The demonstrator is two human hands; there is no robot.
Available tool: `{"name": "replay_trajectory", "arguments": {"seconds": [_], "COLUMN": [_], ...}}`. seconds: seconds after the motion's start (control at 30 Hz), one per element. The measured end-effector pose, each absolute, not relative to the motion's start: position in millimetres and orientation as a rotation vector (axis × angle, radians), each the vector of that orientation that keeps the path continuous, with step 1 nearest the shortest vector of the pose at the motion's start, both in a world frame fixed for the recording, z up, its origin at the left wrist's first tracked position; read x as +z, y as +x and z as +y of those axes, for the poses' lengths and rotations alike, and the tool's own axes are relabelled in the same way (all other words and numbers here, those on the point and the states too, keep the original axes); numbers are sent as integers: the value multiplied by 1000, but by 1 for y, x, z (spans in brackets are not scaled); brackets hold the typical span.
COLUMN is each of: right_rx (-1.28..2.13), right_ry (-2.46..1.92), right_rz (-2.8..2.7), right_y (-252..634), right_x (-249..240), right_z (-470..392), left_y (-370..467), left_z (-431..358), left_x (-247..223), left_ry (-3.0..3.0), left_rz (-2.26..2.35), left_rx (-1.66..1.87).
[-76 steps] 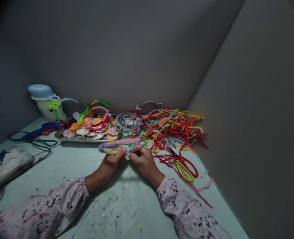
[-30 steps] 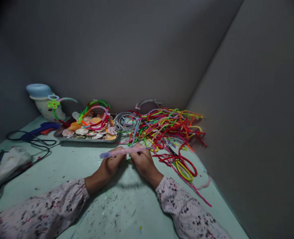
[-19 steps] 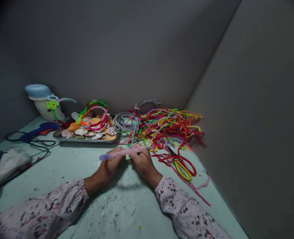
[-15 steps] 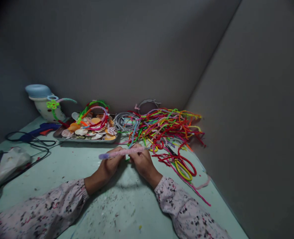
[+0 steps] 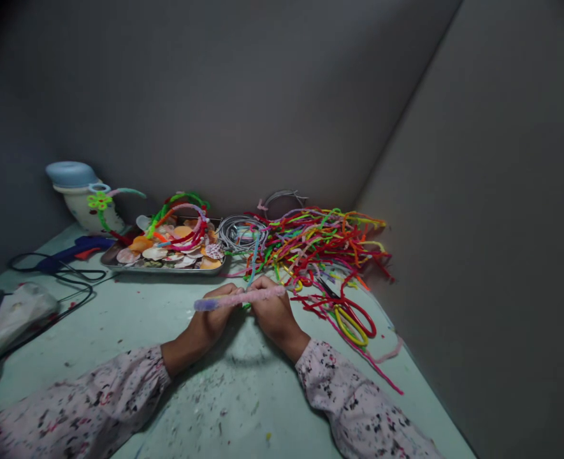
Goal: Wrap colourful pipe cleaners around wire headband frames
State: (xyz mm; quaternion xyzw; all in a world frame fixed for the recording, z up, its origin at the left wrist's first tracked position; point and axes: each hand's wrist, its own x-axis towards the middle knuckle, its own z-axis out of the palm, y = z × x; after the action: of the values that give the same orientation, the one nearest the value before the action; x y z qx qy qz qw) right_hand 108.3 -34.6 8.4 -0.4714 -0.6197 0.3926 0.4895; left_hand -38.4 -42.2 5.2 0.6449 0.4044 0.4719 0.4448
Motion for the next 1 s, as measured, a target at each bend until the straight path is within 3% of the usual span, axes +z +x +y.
{"name": "replay_trajectory", "arguments": {"seconds": [0.53, 1.0], "right_rx": [991, 704], "right_ry": [-964, -1058], "right_rz": [-1492, -1684], "right_y": [105, 113], "right_x": [1, -1], "right_z": [-36, -34], "left_y": [-40, -40], "left_z": [-36, -34], "left_x": [-2, -5], "left_ry": [1432, 1356], "left_rz": [1093, 1146], "left_rx": [1218, 1206]}}
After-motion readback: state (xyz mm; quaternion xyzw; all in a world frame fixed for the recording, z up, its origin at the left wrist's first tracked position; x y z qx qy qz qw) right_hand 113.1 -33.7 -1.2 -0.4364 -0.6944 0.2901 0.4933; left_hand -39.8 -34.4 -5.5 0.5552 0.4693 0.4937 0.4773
